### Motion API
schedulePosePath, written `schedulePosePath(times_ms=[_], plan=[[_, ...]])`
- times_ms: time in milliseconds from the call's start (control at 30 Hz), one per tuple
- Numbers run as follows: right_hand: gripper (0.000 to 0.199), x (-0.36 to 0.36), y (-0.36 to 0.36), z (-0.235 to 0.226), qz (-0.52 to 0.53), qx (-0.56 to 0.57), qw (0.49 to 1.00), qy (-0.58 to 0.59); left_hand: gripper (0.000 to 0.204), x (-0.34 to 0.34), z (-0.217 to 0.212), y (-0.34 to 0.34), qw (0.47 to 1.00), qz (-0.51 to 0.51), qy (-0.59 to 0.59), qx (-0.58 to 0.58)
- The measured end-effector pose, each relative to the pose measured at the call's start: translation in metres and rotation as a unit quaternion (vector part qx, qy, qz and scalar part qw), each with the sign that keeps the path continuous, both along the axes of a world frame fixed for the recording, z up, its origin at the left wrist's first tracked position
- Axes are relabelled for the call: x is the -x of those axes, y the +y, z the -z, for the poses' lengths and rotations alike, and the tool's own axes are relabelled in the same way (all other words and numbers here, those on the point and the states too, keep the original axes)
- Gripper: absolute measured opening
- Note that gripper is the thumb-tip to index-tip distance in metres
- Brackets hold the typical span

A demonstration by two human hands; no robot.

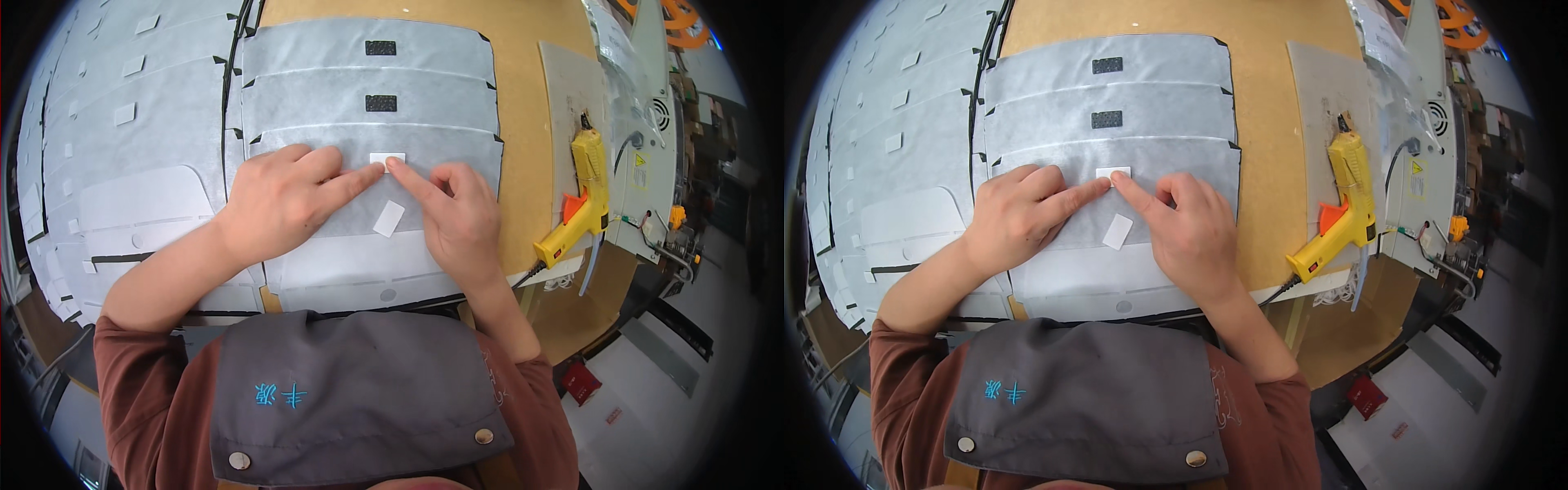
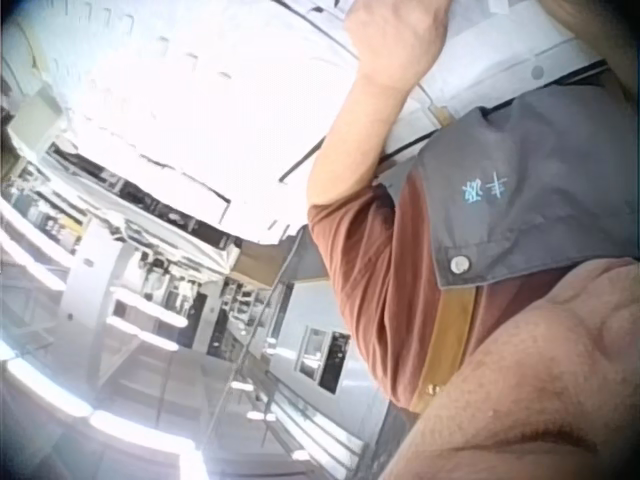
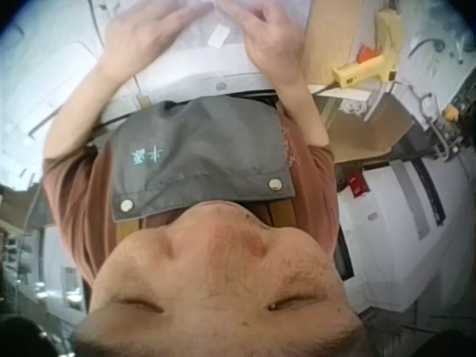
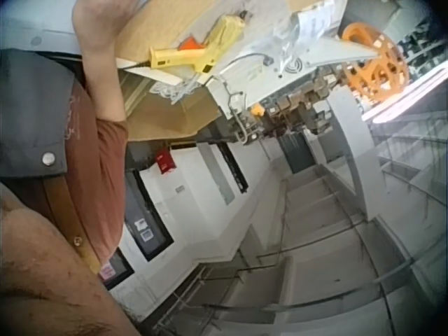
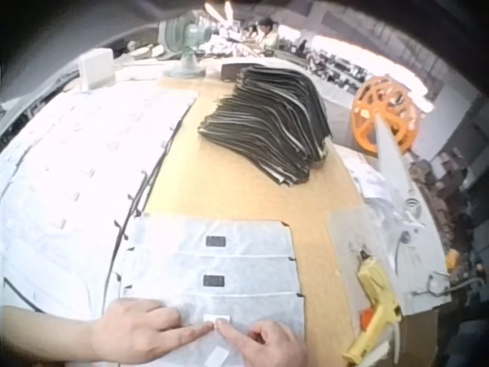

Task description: The person uses a yellow hot glue gun to apply adhesive to small black rectangular patches on large grey fabric panels. They then pick up small white rectangular pieces and press them onto the glued areas to secure them. The process is repeated for multiple patches on the panels.

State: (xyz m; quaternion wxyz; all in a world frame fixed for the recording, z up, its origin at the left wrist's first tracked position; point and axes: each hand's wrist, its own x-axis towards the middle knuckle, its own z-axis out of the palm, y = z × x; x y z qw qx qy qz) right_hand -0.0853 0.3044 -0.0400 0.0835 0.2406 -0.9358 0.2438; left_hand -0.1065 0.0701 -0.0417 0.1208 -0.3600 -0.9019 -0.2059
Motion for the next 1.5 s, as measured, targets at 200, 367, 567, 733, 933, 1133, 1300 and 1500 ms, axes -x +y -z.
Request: schedulePosePath(times_ms=[200, 367, 567, 733, 933, 1133, 1300, 1500], plan=[[0.054, -0.002, 0.000, 0.007, 0.009, 0.005, 1.000, 0.020, 0.040, -0.002, -0.004, 0.003, 1.000, -0.006, -0.007, 0.003], [0.051, -0.002, 0.003, 0.002, -0.009, 0.005, 1.000, 0.022, 0.035, -0.002, -0.009, 0.006, 1.000, -0.006, -0.017, 0.024], [0.050, -0.002, 0.000, 0.008, -0.013, 0.030, 0.999, 0.042, 0.031, -0.026, -0.026, 0.020, 0.997, -0.002, -0.052, 0.054], [0.051, -0.005, 0.002, 0.002, -0.002, -0.001, 1.000, 0.024, 0.030, -0.043, -0.021, 0.033, 0.988, -0.019, -0.146, 0.046], [0.048, -0.008, -0.001, 0.000, 0.006, 0.020, 0.999, 0.039, 0.019, -0.052, -0.029, 0.044, 0.986, -0.044, -0.148, 0.062], [0.044, -0.008, 0.002, 0.001, -0.016, 0.025, 0.999, 0.045, 0.012, -0.060, -0.037, 0.043, 0.972, -0.044, -0.200, -0.112], [0.036, -0.010, 0.009, -0.004, 0.031, 0.165, 0.986, 0.020, 0.013, -0.069, -0.059, 0.042, 0.672, -0.066, -0.645, -0.358], [0.021, -0.029, 0.078, -0.058, 0.219, 0.184, 0.956, 0.071, 0.011, -0.084, -0.059, 0.035, 0.426, -0.067, -0.735, -0.523]])
